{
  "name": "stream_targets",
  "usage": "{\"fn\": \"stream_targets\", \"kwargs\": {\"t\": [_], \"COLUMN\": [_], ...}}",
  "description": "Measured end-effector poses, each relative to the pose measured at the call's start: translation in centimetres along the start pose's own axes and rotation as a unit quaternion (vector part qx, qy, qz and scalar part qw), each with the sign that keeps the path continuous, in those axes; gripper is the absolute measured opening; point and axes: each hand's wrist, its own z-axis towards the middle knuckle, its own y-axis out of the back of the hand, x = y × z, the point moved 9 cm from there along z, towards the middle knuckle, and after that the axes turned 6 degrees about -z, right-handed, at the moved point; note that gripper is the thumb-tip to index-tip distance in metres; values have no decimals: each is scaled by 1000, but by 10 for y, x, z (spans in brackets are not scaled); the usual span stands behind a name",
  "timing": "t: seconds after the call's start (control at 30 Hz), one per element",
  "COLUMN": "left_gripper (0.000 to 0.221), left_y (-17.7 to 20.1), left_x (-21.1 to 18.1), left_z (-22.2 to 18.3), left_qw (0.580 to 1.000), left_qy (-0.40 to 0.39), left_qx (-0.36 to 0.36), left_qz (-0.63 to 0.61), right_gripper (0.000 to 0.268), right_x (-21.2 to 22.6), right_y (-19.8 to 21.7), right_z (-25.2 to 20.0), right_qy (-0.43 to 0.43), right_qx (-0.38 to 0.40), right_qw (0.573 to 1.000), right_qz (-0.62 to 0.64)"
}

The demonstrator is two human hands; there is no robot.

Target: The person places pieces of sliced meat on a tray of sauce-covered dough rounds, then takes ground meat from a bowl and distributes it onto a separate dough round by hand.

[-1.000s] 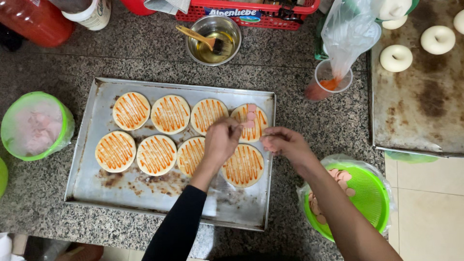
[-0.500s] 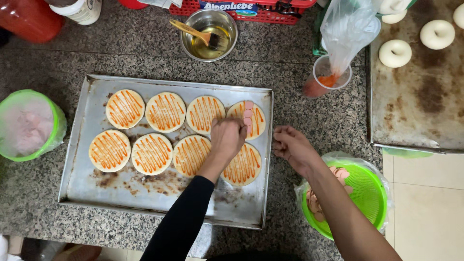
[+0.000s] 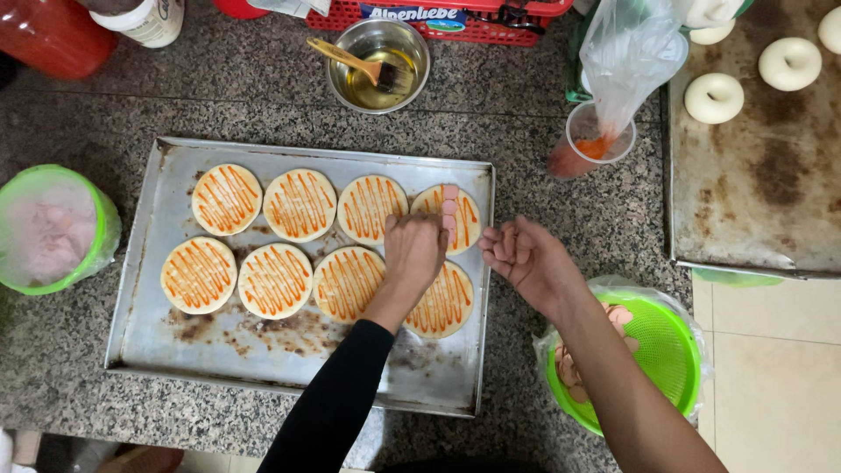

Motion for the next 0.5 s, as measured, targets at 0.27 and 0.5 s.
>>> {"fn": "stream_targets", "kwargs": {"t": [0.27,0.5], "left_gripper": [14,23], "left_y": [34,63], "left_x": [-27,-82], "left_z": [-4,-17], "left_qw": [990,975], "left_qy": [-33,-127], "left_qx": [-42,-1], "left_qz": [-134,-183], "right_gripper": [28,30], "right_x": [3,-5], "right_y": [1,2], "right_z": [3,11], "right_qy": [20,26], "right_qx": [5,32], "right_qw": [1000,999], "right_qz": [-18,-9]}}
